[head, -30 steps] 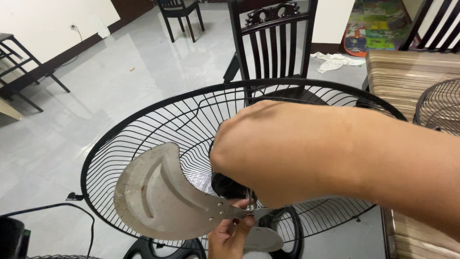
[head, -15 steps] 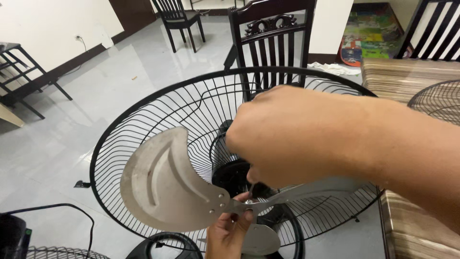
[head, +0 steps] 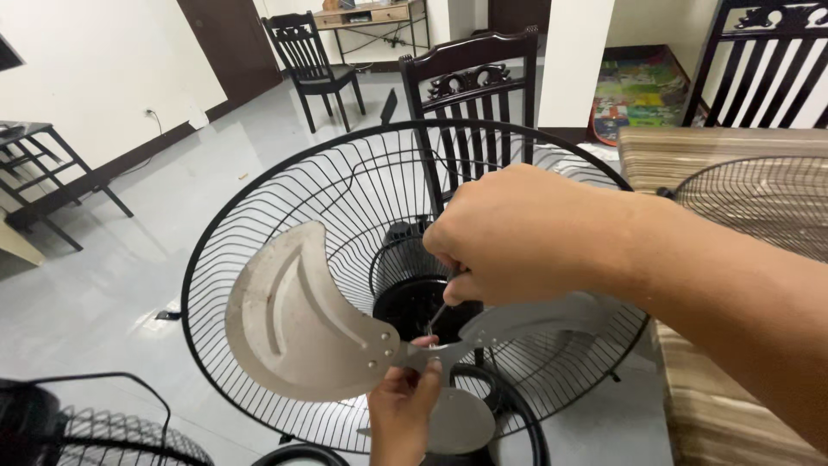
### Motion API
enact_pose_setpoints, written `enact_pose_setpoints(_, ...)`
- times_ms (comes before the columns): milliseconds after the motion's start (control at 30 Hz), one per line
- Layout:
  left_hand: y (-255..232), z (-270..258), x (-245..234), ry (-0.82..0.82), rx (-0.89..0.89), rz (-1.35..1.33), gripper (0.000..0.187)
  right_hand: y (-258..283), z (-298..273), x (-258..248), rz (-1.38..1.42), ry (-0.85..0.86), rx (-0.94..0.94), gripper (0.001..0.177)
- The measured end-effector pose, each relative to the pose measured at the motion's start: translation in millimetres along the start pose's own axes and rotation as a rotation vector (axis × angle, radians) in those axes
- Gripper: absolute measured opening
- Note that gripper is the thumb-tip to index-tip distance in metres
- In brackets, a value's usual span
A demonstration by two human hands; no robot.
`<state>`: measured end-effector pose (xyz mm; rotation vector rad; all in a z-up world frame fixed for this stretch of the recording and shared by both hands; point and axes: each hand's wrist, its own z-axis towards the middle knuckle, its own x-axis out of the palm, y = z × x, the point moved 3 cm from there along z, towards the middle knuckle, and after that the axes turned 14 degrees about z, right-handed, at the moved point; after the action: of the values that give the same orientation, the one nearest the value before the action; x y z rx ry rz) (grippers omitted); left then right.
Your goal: The person disassembles a standing electric fan by removing the front grille and fan blades, then reassembles it by reattaching the blades and grille. The person uses a screwdriver to loosen and tighten the blade hub nut during the process.
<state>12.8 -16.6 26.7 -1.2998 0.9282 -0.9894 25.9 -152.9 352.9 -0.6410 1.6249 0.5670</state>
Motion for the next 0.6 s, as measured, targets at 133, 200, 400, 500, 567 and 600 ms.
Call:
enact_pose_setpoints(133, 5, 2, 0, 0.000, 0.081, -0.011, 0.033, -2, -14, 4, 0.070, -0.081, -0.015, 0.035)
enact_pose_setpoints(200, 6, 5, 1, -0.015, 0.126, 0.006, 0.033, -3, -22, 5, 0.123, -0.139, -0.053, 0.035)
enact_pose_setpoints(400, 14, 14, -3, 0.006, 0.061, -0.024, 0.034, -7, -42, 16, 0.199, -0.147, -0.063, 0.034)
enact_pose_setpoints(500, 20, 11, -6, 0.054, 0.091, -0.024, 0.034, -7, -50, 21, 0.230, -0.146, -0.043, 0.033)
enact_pose_setpoints(567, 22, 10, -10, 0.069, 0.076, 0.108, 0.036, -8, -54, 20, 0.241, -0.158, -0.016, 0.033)
enact_pose_setpoints(600, 22, 8, -9, 0.062, 0.130, 0.126, 0.035, -10, -57, 21, 0.260, -0.176, -0.027, 0.033)
